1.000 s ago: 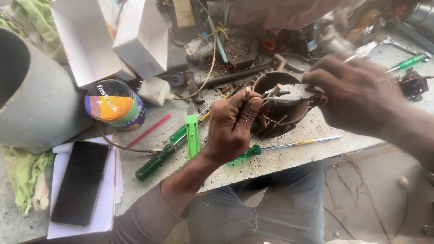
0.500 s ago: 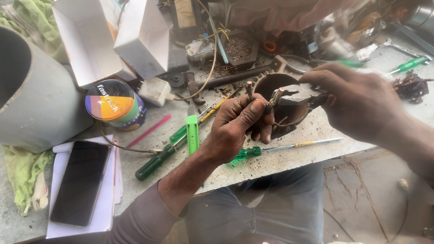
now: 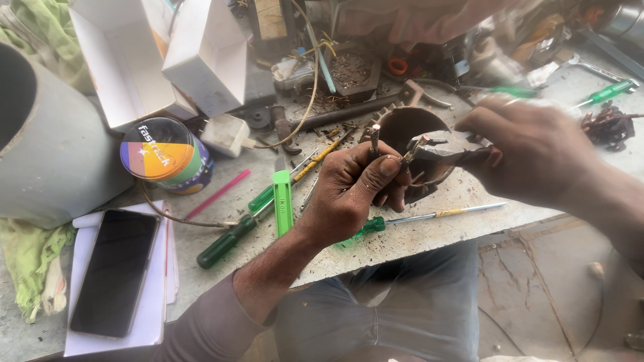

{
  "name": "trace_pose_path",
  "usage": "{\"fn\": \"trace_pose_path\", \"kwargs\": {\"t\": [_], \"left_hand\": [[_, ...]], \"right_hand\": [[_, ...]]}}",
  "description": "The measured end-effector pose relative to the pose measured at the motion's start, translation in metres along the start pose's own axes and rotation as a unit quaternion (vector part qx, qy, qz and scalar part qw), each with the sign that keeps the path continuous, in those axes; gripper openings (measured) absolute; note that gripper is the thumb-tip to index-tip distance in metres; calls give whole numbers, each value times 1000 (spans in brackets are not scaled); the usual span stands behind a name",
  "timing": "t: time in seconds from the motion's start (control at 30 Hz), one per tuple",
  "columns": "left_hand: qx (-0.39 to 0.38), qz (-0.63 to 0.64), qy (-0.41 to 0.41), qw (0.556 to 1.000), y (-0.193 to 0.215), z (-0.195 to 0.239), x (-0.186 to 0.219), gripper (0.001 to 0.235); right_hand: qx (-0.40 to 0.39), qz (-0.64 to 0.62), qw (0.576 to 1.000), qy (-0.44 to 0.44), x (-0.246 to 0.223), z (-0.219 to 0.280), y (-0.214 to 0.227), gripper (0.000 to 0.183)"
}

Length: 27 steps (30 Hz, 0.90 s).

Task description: The person strips insulation from copper wires using a knife and pliers, then inserts the wires into slots of a cylindrical stator component. The person repeats this process for multiple wires, occasionally using pliers to adjust or cut the wires.

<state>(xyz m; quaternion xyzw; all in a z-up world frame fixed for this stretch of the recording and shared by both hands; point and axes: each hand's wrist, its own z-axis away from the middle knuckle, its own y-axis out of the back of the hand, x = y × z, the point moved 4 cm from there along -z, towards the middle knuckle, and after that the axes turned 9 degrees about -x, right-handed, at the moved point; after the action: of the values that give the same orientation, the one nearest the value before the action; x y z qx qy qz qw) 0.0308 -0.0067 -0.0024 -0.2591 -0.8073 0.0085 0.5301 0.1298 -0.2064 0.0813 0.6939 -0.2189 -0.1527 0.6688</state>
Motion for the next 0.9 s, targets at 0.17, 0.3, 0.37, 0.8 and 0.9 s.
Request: {"fn": "trace_pose_path", "kwargs": {"t": [0.17, 0.3, 0.37, 0.8, 0.9], "left_hand": [[13, -12, 2, 1000, 0, 1, 0, 26], [27, -49, -4, 998, 0, -2, 4, 26], [40, -111, -16, 993, 0, -2, 10, 25], [163, -454, -184, 856, -8, 4, 33, 17], [169, -485, -188, 837, -8, 5, 33, 16]], "right_hand": [[-8, 35, 999, -23, -1, -5, -9, 15], [-19, 10, 1000, -15, -5, -9, -3, 23], [37, 46, 998, 24, -13, -8, 7, 22], [23, 120, 991, -55, -27, 9, 12, 26], [63, 125, 990, -16, -28, 11, 12, 16]]}}
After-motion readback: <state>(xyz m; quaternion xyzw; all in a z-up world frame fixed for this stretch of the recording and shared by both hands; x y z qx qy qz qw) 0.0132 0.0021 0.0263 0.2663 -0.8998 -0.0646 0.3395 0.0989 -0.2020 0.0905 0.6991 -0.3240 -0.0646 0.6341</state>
